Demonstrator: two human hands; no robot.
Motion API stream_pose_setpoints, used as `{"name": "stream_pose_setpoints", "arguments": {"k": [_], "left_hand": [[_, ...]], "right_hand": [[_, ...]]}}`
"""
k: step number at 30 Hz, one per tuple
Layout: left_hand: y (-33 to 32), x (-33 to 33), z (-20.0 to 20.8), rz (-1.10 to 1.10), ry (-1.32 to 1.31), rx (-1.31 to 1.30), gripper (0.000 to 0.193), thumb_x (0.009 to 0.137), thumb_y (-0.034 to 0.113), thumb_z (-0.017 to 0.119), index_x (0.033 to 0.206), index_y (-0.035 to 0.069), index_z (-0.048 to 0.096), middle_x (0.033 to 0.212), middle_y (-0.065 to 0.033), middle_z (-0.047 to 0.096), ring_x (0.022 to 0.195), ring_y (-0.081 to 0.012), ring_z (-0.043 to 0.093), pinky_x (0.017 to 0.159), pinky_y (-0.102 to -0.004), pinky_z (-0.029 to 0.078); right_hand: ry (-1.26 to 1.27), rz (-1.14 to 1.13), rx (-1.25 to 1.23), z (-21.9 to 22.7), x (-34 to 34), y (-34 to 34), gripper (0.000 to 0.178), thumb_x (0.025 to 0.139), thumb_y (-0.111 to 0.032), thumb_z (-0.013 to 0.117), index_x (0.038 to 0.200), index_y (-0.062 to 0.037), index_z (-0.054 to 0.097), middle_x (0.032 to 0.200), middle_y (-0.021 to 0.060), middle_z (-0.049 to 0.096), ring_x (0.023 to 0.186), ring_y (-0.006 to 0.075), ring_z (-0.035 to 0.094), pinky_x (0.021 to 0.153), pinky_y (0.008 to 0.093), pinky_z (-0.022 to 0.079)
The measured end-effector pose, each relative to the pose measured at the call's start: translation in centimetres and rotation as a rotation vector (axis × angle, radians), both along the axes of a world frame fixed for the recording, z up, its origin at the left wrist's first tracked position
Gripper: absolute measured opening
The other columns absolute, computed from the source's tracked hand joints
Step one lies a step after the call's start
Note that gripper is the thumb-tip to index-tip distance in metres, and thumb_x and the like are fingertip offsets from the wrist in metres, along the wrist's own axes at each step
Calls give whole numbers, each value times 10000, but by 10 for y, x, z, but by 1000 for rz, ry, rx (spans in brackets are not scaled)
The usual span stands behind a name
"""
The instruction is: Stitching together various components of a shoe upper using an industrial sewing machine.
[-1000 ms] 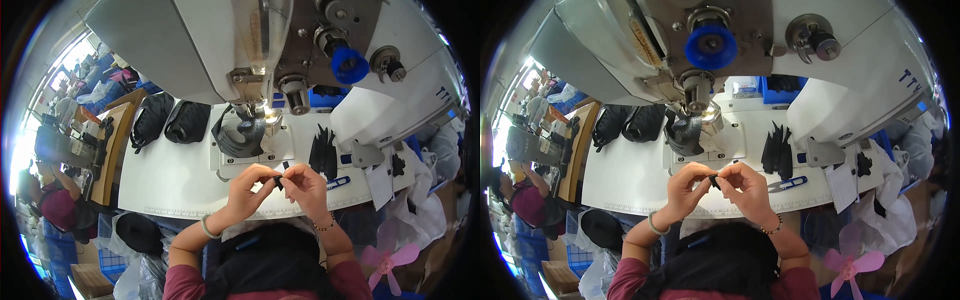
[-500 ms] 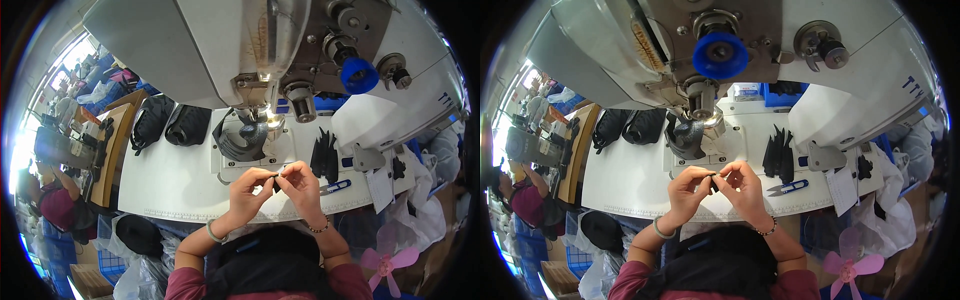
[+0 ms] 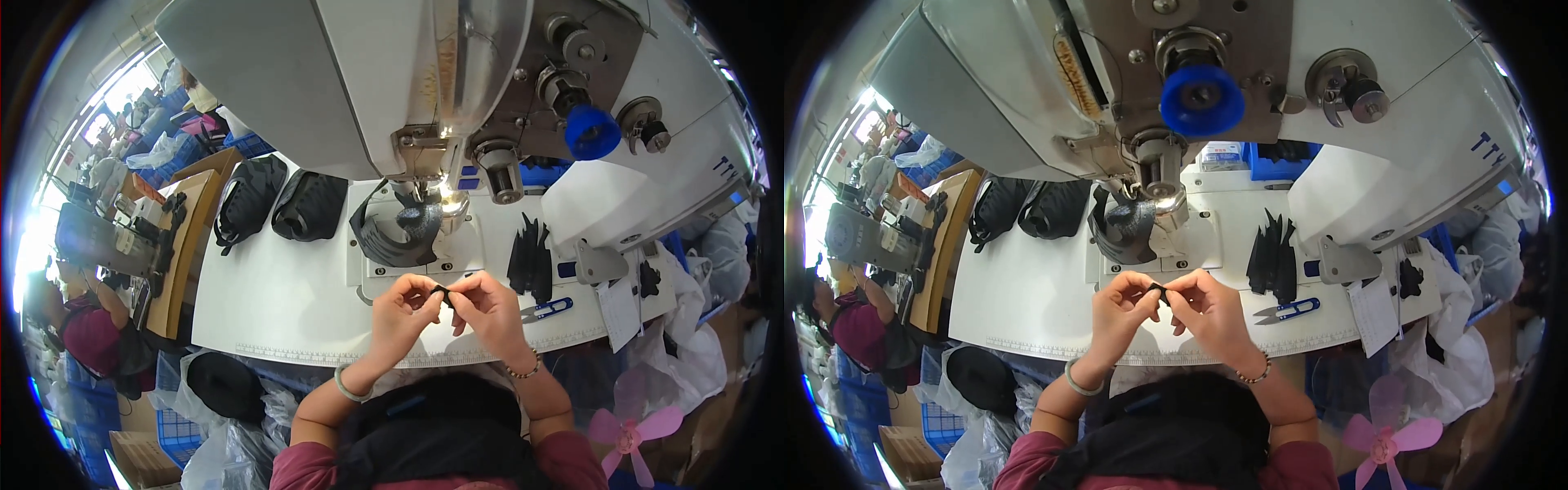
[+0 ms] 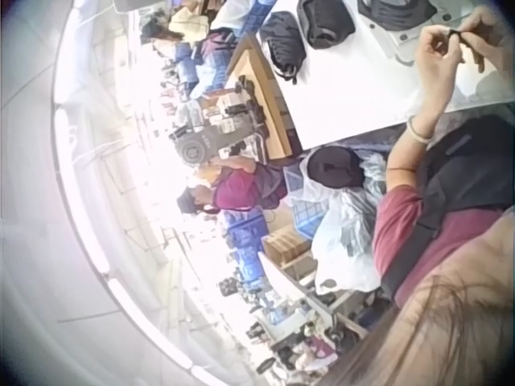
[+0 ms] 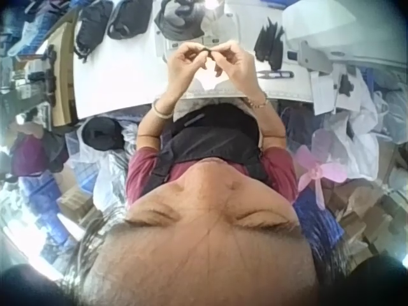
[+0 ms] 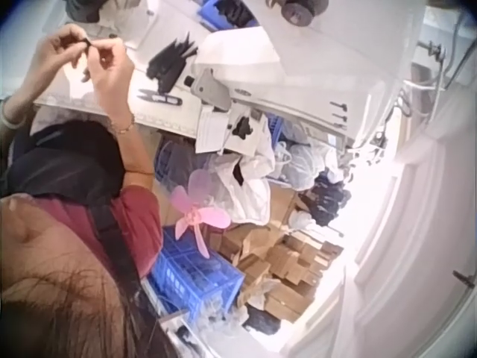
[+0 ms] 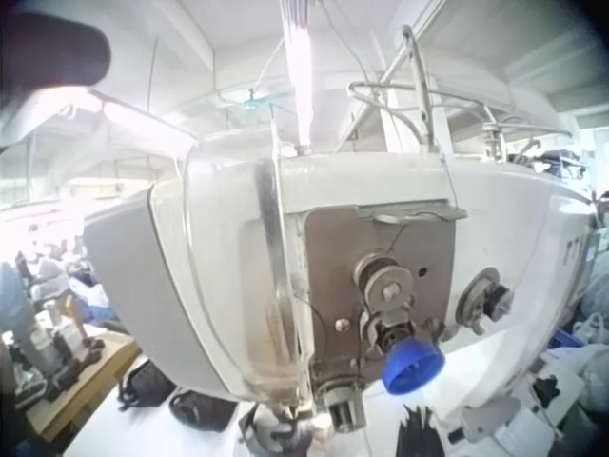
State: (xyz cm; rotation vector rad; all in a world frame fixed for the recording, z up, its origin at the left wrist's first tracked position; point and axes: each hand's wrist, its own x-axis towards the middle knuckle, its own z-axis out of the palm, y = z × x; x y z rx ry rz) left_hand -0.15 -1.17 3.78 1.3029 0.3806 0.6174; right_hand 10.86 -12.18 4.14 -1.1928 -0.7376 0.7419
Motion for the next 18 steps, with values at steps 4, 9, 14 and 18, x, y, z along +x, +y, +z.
{"name": "stream_pose_setpoints", "arguments": {"k": [4,9,14,18], "left_hand": [[4,-5,5,8,4,-48,109,845,15,596,926,-42,551,805,-51,588,660,-82,563,583,-193,466],[7,-7,7,-12,-1,-88,121,852,43,595,927,-39,547,773,-54,582,646,-82,566,570,-190,455],[23,-14,31,-200,227,118,99,840,45,607,908,-9,558,759,-12,572,642,-44,543,546,-183,446],[43,-16,62,-58,148,209,77,828,44,611,880,-5,581,717,13,560,617,-26,516,529,-173,421]], "right_hand": [[-369,87,-23,10,8,-2,164,849,-12,601,998,30,547,831,52,582,652,98,603,576,227,526],[-1042,-111,-14,14,7,-4,254,760,-52,701,977,-25,572,870,57,538,666,102,585,583,218,508],[-1199,-145,51,17,12,-3,247,773,-86,693,974,-39,556,870,68,546,649,135,586,552,256,496],[-752,-216,22,27,8,11,277,828,-147,660,1019,-33,495,896,85,540,669,131,623,484,272,498]]}}
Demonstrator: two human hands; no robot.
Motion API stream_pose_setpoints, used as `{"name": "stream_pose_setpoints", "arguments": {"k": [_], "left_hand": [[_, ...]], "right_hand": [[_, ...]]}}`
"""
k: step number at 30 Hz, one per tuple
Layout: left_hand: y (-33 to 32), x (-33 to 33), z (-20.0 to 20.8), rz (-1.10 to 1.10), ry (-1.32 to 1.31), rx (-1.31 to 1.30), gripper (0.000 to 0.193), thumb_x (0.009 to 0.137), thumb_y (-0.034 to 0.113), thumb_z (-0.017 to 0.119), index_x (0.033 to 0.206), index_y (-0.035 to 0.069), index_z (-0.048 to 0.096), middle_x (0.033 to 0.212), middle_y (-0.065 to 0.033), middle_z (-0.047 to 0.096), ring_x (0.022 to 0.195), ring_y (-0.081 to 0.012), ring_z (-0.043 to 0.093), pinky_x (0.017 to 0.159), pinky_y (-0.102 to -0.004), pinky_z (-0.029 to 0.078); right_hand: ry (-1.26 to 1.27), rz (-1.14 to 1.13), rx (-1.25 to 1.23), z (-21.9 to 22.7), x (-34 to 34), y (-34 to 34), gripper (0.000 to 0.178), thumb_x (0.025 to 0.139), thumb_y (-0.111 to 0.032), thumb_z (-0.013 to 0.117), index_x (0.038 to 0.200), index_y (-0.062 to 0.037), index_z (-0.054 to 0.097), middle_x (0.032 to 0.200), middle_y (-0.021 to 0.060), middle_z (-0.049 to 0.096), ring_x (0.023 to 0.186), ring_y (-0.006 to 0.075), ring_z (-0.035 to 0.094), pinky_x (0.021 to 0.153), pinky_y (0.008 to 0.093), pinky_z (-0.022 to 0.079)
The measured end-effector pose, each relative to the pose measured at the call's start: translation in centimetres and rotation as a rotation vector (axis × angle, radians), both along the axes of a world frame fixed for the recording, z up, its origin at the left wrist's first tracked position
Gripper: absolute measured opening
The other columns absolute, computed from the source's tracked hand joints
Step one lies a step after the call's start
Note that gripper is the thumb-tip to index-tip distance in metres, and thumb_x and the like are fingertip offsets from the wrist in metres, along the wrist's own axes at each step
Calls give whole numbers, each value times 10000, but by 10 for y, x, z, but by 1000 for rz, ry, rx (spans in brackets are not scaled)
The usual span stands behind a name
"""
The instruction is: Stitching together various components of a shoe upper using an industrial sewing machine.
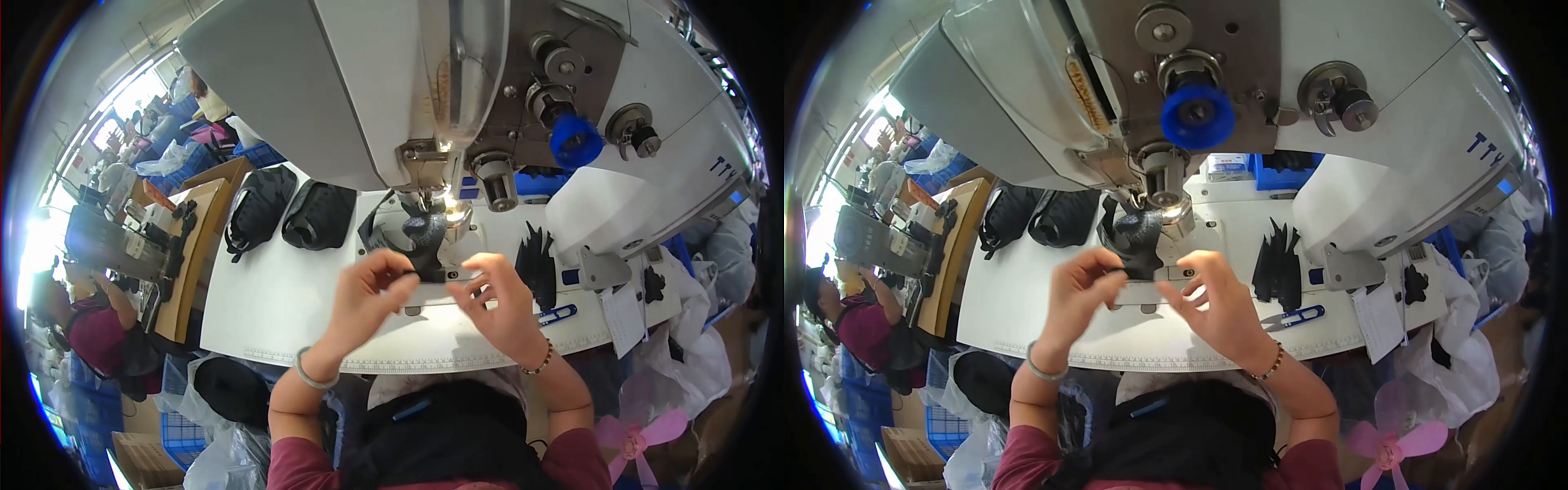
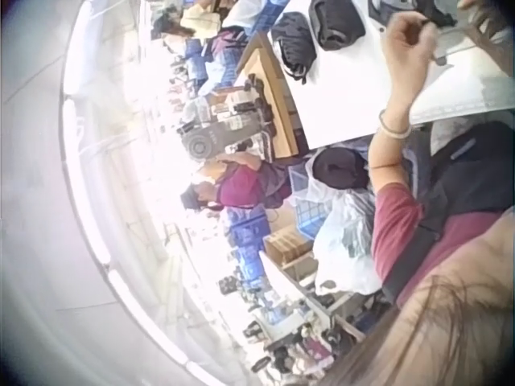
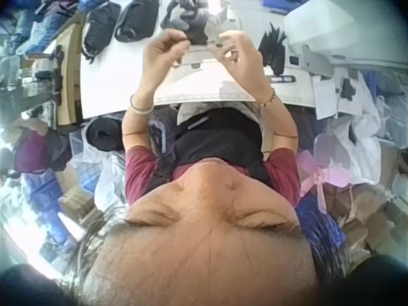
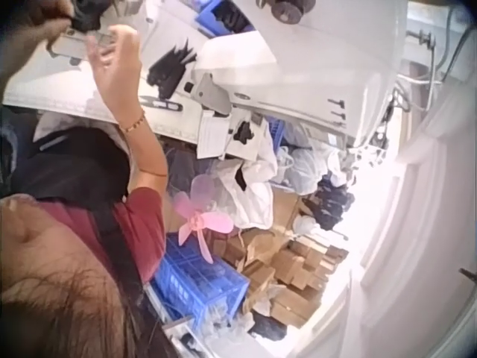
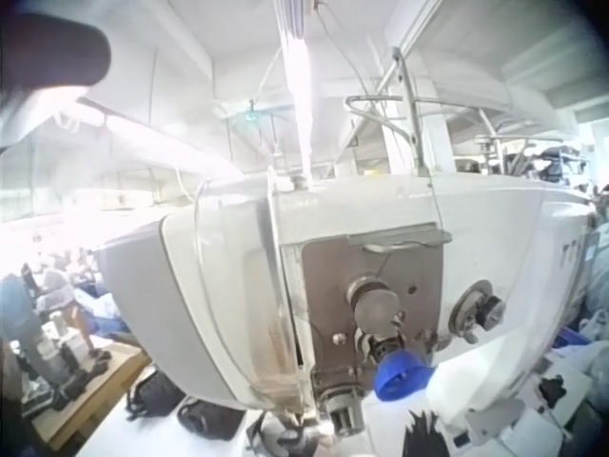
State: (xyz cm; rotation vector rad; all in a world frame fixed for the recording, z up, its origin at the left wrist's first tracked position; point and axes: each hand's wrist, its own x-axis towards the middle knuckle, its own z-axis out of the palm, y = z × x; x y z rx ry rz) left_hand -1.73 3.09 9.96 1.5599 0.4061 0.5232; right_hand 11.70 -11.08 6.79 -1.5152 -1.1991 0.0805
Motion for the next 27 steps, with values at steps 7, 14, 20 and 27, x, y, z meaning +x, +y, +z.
{"name": "stream_pose_setpoints", "arguments": {"k": [7,14,20,27], "left_hand": [[45,37,23,102,-51,8,121,804,67,588,863,-38,598,688,-11,558,566,-46,494,482,-182,365],[33,44,-2,138,-34,-24,102,814,75,582,820,-27,595,681,-15,572,540,-64,505,483,-193,403],[36,45,-7,167,-73,-108,153,824,110,597,838,-42,585,697,-31,585,555,-54,516,469,-183,412],[33,45,-4,140,-86,-153,146,823,97,593,827,-48,581,702,-41,586,573,-66,530,481,-190,431]], "right_hand": [[950,202,310,15,-17,58,251,889,-61,552,855,-70,303,726,46,432,509,169,606,414,219,472],[695,100,397,-25,-9,66,321,853,24,573,766,-100,290,689,-60,316,559,-9,258,450,163,239],[411,10,267,-24,-9,60,241,843,8,605,1033,-29,461,780,18,541,602,19,511,480,172,407],[-103,-122,274,-25,1,58,417,768,38,655,1163,-49,554,787,85,588,546,133,589,495,238,493]]}}
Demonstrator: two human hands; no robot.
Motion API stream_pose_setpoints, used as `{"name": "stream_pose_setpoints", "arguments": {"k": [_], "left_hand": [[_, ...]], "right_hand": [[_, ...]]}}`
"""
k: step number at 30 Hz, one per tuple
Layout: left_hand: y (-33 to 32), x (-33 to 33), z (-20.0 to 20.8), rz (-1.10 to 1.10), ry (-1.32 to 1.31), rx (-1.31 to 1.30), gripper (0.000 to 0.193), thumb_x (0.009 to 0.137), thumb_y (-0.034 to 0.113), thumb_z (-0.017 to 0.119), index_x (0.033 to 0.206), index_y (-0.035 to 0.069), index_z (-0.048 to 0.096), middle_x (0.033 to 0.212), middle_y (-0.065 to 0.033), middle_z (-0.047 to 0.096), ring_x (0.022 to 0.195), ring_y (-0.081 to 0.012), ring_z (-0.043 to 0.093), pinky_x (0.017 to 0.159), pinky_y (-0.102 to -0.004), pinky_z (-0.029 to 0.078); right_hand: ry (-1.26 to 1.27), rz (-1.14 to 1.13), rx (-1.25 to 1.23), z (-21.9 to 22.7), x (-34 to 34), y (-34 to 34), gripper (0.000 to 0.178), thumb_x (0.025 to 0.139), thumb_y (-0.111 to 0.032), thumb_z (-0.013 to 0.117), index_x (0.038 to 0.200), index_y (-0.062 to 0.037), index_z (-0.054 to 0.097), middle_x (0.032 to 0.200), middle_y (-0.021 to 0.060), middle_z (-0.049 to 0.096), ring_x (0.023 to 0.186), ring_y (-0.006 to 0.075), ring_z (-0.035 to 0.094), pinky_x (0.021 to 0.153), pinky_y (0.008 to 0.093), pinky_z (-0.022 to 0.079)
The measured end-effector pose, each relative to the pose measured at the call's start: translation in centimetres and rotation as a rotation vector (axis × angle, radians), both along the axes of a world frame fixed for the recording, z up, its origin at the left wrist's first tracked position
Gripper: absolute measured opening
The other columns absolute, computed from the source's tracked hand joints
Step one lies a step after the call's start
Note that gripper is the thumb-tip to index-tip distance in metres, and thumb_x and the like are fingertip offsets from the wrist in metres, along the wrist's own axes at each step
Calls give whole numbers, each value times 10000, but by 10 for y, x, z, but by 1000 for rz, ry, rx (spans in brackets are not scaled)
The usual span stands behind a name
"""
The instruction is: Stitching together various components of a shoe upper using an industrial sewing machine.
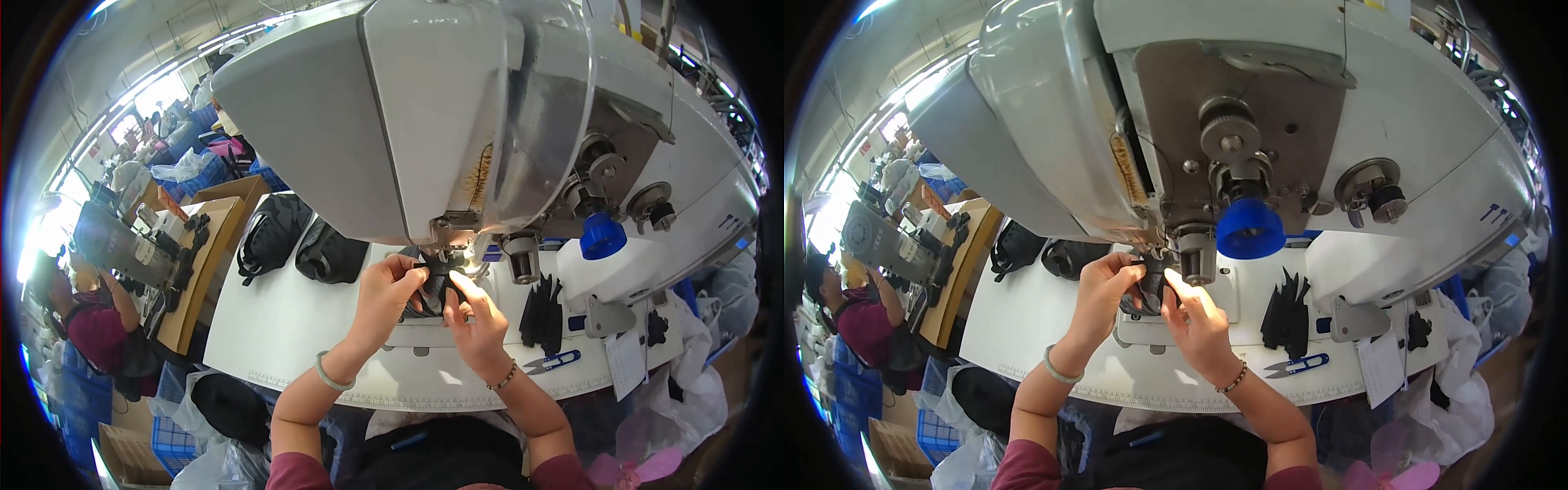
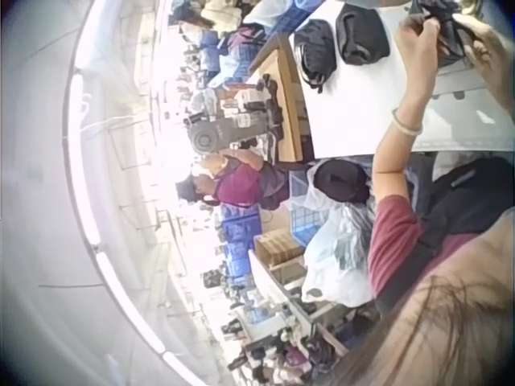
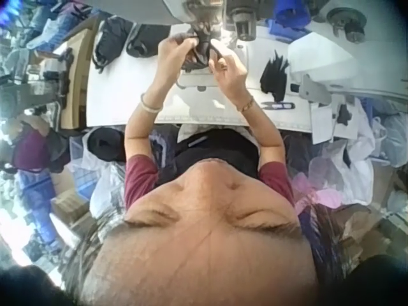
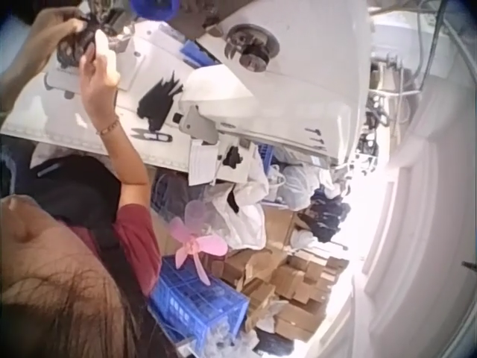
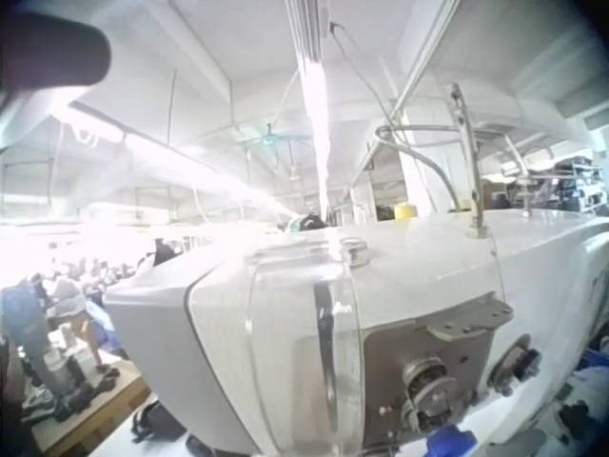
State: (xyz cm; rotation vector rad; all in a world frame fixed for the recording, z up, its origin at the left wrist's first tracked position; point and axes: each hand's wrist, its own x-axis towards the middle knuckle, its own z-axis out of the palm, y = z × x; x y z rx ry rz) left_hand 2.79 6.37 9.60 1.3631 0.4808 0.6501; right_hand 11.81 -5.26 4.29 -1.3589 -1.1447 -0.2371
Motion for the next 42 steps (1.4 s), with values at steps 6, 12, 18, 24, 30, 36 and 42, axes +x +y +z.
{"name": "stream_pose_setpoints", "arguments": {"k": [6,12,18,24,30,36,42], "left_hand": [[-1,1,2,13,28,21,137,825,93,589,810,-43,572,712,-46,587,571,-71,529,485,-192,440],[11,1,14,-107,155,34,151,836,86,574,899,-51,567,757,-61,584,586,-125,601,429,-211,466],[20,3,19,-271,163,-94,162,856,94,564,930,-50,554,745,-72,592,562,-139,617,379,-203,457],[14,2,17,-218,111,-177,96,844,56,556,878,-32,546,702,-72,583,518,-135,599,377,-205,453],[10,3,15,-174,69,-267,76,829,41,555,854,-29,538,675,-72,576,488,-134,578,385,-212,453],[19,11,12,-198,30,-245,96,832,40,559,889,-35,543,690,-71,577,501,-128,572,385,-212,449],[36,17,12,-227,24,-274,94,840,33,569,912,-15,533,778,-61,531,515,-130,559,357,-213,416]], "right_hand": [[-58,-60,-23,3,0,1,417,763,24,671,1156,-59,560,752,75,581,525,133,584,477,245,484],[-95,-92,-65,6,0,0,434,753,25,678,1162,-62,559,713,73,554,493,139,561,450,264,458],[-106,-86,-131,12,-1,-5,440,740,32,677,1154,-59,560,706,70,548,498,162,553,442,275,451],[-222,-117,-241,29,-3,-11,368,799,-19,644,1151,-57,543,703,77,549,444,139,518,415,270,426],[-233,-163,-275,34,-5,-12,347,787,-39,647,1121,-63,553,639,65,523,456,170,522,409,286,432],[-142,-149,-225,27,0,-4,265,805,-81,649,1053,-43,563,550,72,503,427,220,524,400,318,433],[167,-57,-212,18,-1,0,214,843,-68,626,993,-2,489,513,86,503,390,223,505,389,327,390]]}}
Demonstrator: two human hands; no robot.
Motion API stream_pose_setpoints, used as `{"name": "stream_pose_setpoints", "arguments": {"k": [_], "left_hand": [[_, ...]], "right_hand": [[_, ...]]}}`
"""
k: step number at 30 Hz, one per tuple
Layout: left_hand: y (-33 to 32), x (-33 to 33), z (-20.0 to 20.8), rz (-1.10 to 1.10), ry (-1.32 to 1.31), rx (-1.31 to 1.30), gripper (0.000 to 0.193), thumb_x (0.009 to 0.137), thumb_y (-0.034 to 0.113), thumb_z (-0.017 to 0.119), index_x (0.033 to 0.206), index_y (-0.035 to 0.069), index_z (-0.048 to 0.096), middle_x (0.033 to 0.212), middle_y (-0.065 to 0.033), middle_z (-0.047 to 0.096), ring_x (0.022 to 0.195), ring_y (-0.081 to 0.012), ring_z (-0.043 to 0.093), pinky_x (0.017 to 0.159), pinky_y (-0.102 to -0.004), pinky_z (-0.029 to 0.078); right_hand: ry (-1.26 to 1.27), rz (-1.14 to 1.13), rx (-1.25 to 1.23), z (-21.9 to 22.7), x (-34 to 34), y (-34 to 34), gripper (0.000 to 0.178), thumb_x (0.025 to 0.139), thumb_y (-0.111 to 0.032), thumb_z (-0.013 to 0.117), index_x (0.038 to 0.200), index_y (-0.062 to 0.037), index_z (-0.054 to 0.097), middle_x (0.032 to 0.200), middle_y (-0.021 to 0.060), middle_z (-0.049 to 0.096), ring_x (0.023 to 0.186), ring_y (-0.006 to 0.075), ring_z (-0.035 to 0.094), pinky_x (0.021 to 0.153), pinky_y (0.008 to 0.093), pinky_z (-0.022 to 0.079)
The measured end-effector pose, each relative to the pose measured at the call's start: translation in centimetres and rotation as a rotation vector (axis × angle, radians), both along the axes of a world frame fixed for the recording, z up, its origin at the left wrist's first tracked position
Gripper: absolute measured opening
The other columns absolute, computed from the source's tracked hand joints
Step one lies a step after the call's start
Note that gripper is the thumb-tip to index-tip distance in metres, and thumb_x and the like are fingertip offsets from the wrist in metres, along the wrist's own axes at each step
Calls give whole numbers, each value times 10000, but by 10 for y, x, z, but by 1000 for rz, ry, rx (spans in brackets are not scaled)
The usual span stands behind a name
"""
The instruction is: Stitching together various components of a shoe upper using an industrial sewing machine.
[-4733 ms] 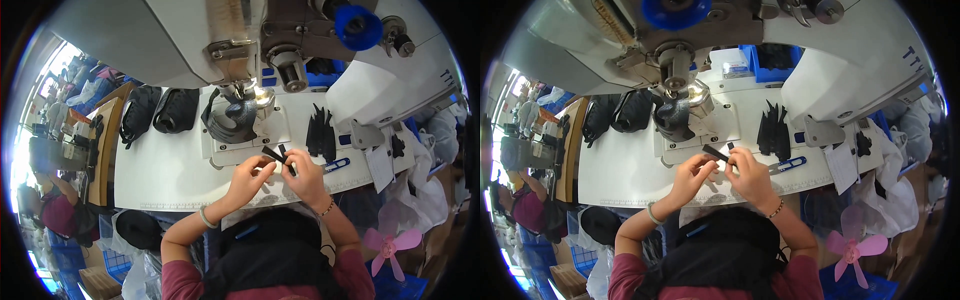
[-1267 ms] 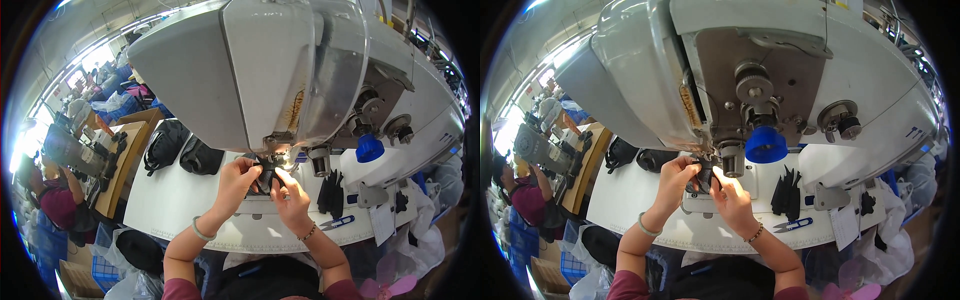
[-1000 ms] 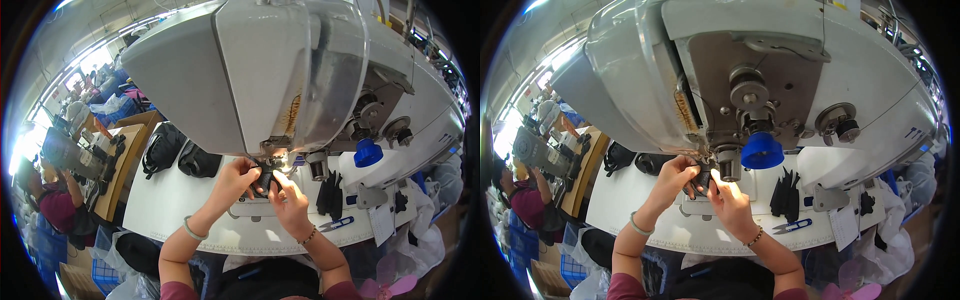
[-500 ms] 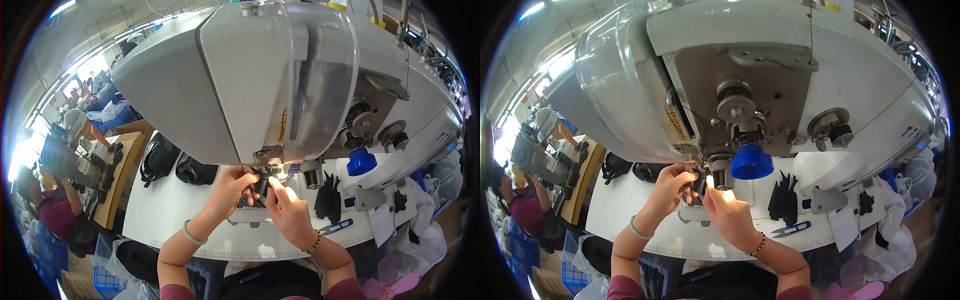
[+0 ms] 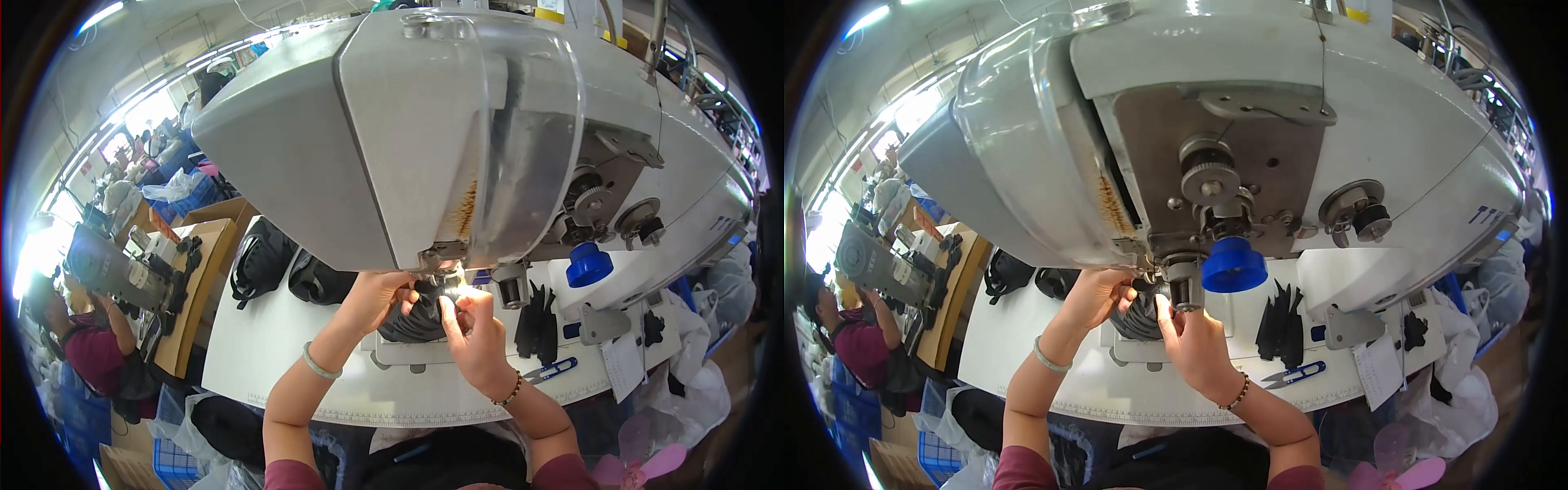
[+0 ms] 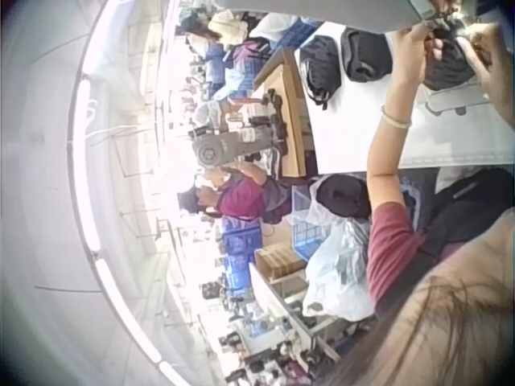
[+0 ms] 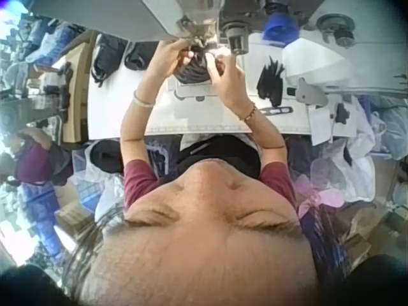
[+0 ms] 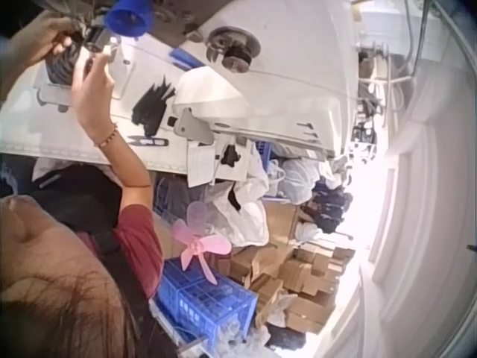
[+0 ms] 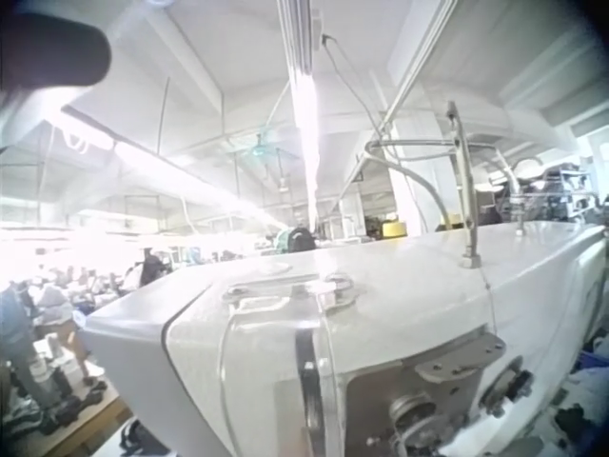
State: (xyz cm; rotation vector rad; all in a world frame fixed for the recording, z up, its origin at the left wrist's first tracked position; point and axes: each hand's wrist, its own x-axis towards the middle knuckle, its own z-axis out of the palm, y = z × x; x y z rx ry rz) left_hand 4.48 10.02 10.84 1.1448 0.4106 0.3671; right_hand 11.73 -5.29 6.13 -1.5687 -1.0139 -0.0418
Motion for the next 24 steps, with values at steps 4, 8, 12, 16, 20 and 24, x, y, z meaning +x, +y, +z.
{"name": "stream_pose_setpoints", "arguments": {"k": [4,8,12,16,20,24], "left_hand": [[0,0,2,-1,14,-2,118,838,41,578,928,-17,528,763,-58,531,511,-129,555,356,-210,414],[-2,-2,3,-23,45,47,116,851,50,565,924,-38,545,713,-54,526,529,-126,560,379,-211,429],[-4,-2,6,-35,45,89,121,866,68,556,880,-52,571,696,-56,538,534,-120,564,401,-209,442],[-1,-17,9,-132,91,187,96,838,71,573,865,-21,573,719,-37,555,497,-113,560,408,-205,442],[0,-61,18,-268,123,422,89,749,-12,594,815,26,548,737,27,547,736,-25,515,632,-174,410],[-2,-103,32,-415,250,558,211,712,-53,607,897,16,530,806,12,551,783,-50,515,683,-201,431]], "right_hand": [[34,40,29,1,0,-2,236,848,-37,603,1010,17,440,563,94,534,415,201,519,408,311,390],[6,96,193,-2,1,-3,223,864,-23,572,1031,19,431,625,92,561,450,170,542,423,297,400],[-1,123,179,-6,4,-6,202,871,-29,573,995,3,418,615,74,547,453,147,538,423,276,396],[21,217,113,-6,-14,-13,209,866,-34,593,911,-35,389,591,65,510,439,134,516,418,256,381],[-194,353,55,-4,-26,-25,258,814,-66,656,949,-51,436,675,73,551,459,166,532,433,273,406],[-360,413,33,46,-28,-16,405,736,-72,670,1095,-35,487,1023,125,590,750,222,626,539,284,484]]}}
